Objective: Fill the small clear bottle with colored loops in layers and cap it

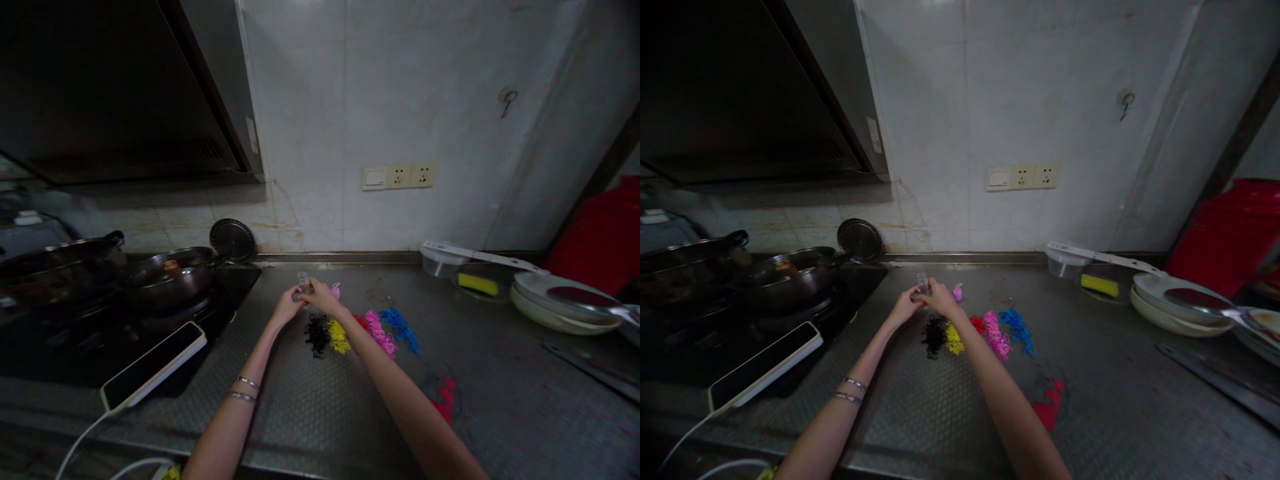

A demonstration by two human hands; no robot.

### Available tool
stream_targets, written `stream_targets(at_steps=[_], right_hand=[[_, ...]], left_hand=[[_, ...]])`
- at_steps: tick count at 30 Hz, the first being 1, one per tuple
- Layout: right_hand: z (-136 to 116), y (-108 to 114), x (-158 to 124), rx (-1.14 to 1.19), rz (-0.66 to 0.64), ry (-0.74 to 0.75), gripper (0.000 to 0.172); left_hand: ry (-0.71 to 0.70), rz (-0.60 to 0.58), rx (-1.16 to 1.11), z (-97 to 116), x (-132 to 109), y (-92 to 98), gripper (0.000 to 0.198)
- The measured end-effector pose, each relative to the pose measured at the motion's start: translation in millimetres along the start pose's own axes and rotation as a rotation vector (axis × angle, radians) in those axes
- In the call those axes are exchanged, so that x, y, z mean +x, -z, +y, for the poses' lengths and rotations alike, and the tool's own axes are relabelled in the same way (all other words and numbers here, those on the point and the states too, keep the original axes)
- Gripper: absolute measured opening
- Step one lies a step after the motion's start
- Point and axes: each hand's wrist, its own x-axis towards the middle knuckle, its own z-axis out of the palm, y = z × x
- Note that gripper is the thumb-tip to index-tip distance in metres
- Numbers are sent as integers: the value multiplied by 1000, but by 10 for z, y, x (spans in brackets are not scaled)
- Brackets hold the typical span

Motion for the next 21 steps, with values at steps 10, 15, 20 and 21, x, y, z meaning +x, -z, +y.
stream_targets(at_steps=[10,15,20,21], right_hand=[[5,423,-385,-237,-164,120,27],[-115,548,-712,-341,-309,147,26],[-180,492,-884,-458,-360,163,41],[-181,472,-896,-477,-371,166,43]], left_hand=[[59,43,76,-170,8,60,38],[77,30,61,-191,15,42,40],[87,15,21,-189,9,50,40],[84,12,20,-188,7,51,40]])
